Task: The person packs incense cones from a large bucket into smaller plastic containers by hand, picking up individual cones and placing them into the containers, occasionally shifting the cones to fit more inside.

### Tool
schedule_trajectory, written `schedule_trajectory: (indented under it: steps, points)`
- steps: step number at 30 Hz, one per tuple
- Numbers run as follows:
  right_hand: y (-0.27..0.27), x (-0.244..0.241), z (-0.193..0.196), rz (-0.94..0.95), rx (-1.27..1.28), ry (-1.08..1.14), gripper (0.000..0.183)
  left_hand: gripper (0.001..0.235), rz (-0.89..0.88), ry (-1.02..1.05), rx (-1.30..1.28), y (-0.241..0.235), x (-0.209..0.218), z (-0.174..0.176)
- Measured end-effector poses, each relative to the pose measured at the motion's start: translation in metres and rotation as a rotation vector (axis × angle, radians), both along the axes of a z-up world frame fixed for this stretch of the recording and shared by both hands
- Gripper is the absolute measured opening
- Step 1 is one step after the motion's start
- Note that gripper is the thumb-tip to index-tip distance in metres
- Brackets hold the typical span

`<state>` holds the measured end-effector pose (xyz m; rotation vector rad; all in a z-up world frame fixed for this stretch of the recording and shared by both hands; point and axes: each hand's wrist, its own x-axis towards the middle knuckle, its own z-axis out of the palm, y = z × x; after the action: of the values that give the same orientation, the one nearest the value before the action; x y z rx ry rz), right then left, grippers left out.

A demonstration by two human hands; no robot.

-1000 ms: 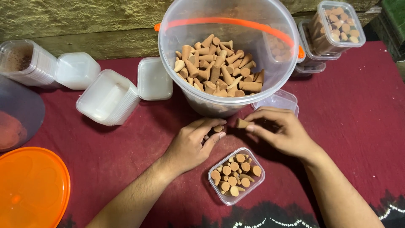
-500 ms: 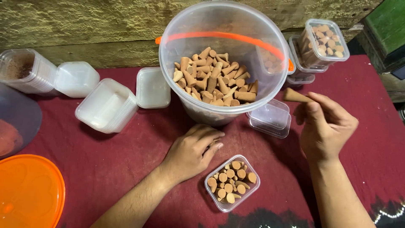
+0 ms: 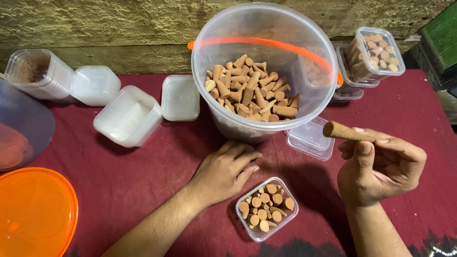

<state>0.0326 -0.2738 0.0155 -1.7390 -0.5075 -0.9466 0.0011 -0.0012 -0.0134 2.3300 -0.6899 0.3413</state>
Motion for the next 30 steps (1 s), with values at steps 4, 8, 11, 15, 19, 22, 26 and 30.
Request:
schedule_trajectory:
  steps: [4, 8, 11, 15, 19, 22, 26, 30]
  points:
    - [-0.001, -0.001, -0.002, -0.019, 0.003, -0.061, 0.03, 0.026, -0.004, -0.01, 0.016, 0.0, -0.001, 0.0]
    - [0.007, -0.002, 0.015, 0.023, 0.084, -0.076, 0.027, 0.026, -0.001, -0.019, 0.0, 0.0, -0.001, 0.003]
    - [0.012, 0.001, 0.022, 0.089, 0.108, -0.07, 0.023, 0.026, 0.0, -0.008, -0.005, 0.0, -0.003, 0.003]
    - [0.012, 0.015, 0.004, 0.083, 0.179, -0.119, 0.02, 0.024, 0.001, -0.02, 0.013, -0.001, -0.001, 0.002]
    - [0.022, 0.013, 0.011, 0.025, 0.079, -0.09, 0.021, 0.026, 0.002, -0.002, 0.012, -0.001, -0.002, 0.004]
    - [0.026, 0.015, 0.017, 0.062, -0.06, -0.062, 0.025, 0.026, -0.004, -0.007, 0.004, -0.001, -0.002, 0.005]
    - [0.028, 0.017, 0.004, 0.036, -0.321, -0.097, 0.038, 0.027, -0.012, 0.002, 0.01, -0.001, -0.002, 0.005]
    - [0.029, 0.011, 0.0, 0.025, -0.408, -0.066, 0.045, 0.028, -0.017, -0.001, 0.021, 0.0, -0.002, 0.002]
